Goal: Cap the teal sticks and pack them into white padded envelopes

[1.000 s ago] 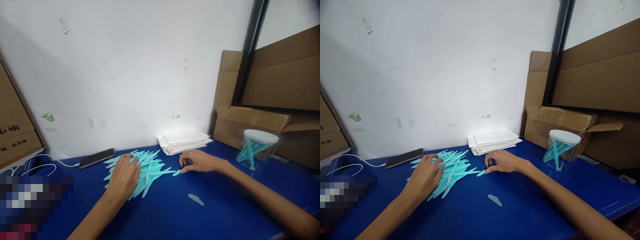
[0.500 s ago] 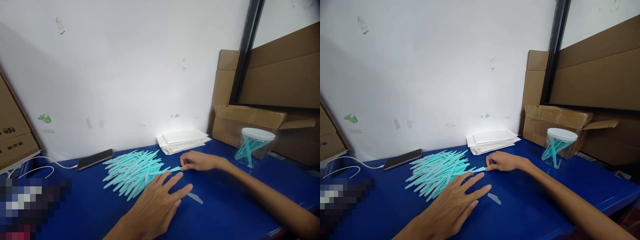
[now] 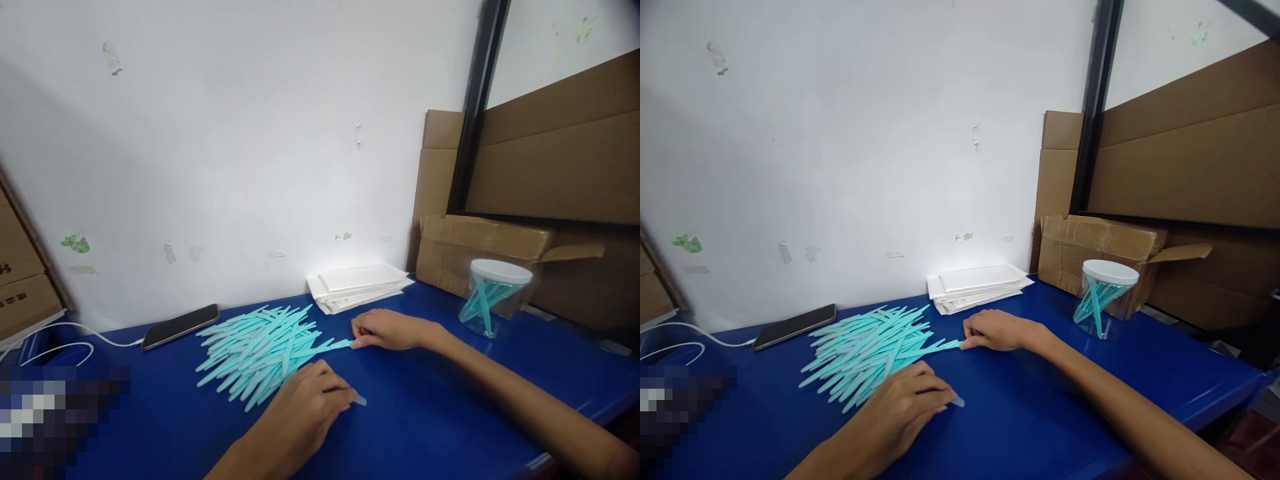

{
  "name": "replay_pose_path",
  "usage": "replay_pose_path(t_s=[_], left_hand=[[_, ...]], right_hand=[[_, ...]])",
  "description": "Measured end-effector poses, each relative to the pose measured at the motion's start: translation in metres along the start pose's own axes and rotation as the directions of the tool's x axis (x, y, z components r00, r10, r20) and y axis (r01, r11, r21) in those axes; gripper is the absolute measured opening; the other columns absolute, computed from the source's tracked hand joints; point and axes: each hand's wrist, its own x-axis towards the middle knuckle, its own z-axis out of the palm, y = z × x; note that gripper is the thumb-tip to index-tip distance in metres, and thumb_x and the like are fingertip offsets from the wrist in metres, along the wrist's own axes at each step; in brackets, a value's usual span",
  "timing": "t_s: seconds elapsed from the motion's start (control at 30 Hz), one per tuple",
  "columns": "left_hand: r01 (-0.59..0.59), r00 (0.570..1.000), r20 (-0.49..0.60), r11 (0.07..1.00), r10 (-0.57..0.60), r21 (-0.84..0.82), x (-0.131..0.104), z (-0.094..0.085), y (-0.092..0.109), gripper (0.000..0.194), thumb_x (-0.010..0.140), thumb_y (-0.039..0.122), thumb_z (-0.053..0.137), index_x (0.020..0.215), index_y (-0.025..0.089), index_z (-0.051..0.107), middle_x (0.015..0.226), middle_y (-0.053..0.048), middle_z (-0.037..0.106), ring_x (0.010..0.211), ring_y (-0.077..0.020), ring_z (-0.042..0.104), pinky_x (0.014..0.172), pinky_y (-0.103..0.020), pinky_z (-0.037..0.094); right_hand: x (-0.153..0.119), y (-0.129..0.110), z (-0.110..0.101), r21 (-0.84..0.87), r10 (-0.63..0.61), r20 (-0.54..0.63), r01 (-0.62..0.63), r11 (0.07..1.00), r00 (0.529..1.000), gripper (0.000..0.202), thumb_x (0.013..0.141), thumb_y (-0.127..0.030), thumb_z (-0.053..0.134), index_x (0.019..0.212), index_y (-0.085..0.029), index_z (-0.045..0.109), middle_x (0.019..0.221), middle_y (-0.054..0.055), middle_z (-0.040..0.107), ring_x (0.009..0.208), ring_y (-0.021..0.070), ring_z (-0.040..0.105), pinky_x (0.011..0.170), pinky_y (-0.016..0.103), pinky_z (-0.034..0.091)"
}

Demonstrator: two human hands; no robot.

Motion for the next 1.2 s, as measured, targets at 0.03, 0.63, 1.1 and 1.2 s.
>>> replay_pose_path(t_s=[0.03, 0.63, 1.1, 1.2], left_hand=[[-0.002, 1.000, -0.010, 0.999, 0.002, 0.041, -0.001, -0.001, -0.003, 0.032, 0.095, 0.008, 0.050, 0.118, 0.024, 0.065, 0.102, -0.002, 0.074, 0.091, -0.0172, 0.063, 0.073, -0.028, 0.054], [0.148, 0.956, -0.291, 0.903, -0.027, 0.403, -0.009, -0.026, -0.032, 0.031, 0.091, -0.002, 0.045, 0.109, 0.019, 0.060, 0.099, -0.006, 0.071, 0.092, -0.0225, 0.065, 0.079, -0.040, 0.049], [0.147, 0.923, -0.384, 0.926, -0.003, 0.347, -0.008, -0.026, -0.032, 0.028, 0.094, 0.007, 0.051, 0.116, 0.021, 0.063, 0.098, -0.007, 0.071, 0.082, -0.0199, 0.065, 0.072, -0.035, 0.050], [0.133, 0.930, -0.367, 0.933, -0.001, 0.333, -0.009, -0.025, -0.030, 0.030, 0.095, 0.006, 0.047, 0.114, 0.022, 0.064, 0.098, -0.006, 0.071, 0.083, -0.0185, 0.065, 0.073, -0.034, 0.050]], right_hand=[[0.000, 0.000, 0.000, -0.009, -0.007, -0.007, 0.007, 1.000, 1.000, 0.042, 0.098, -0.056, 0.048, 0.087, -0.019, 0.062, 0.085, 0.002, 0.067, 0.071, 0.0154, 0.057, 0.063, 0.026, 0.035], [0.003, -0.033, -0.003, -0.175, -0.078, -0.216, 0.041, 0.984, 0.973, 0.046, 0.107, -0.045, 0.026, 0.093, -0.020, 0.062, 0.081, 0.004, 0.066, 0.069, 0.0169, 0.057, 0.064, 0.028, 0.035], [0.002, -0.058, 0.004, -0.168, -0.148, -0.118, 0.127, 0.978, 0.982, 0.046, 0.107, -0.041, 0.027, 0.090, -0.020, 0.064, 0.077, 0.003, 0.066, 0.074, 0.0178, 0.059, 0.070, 0.029, 0.036], [0.002, -0.058, 0.006, -0.119, -0.164, -0.110, 0.151, 0.981, 0.980, 0.045, 0.107, -0.040, 0.029, 0.091, -0.020, 0.065, 0.079, 0.003, 0.068, 0.077, 0.0181, 0.061, 0.073, 0.029, 0.038]])
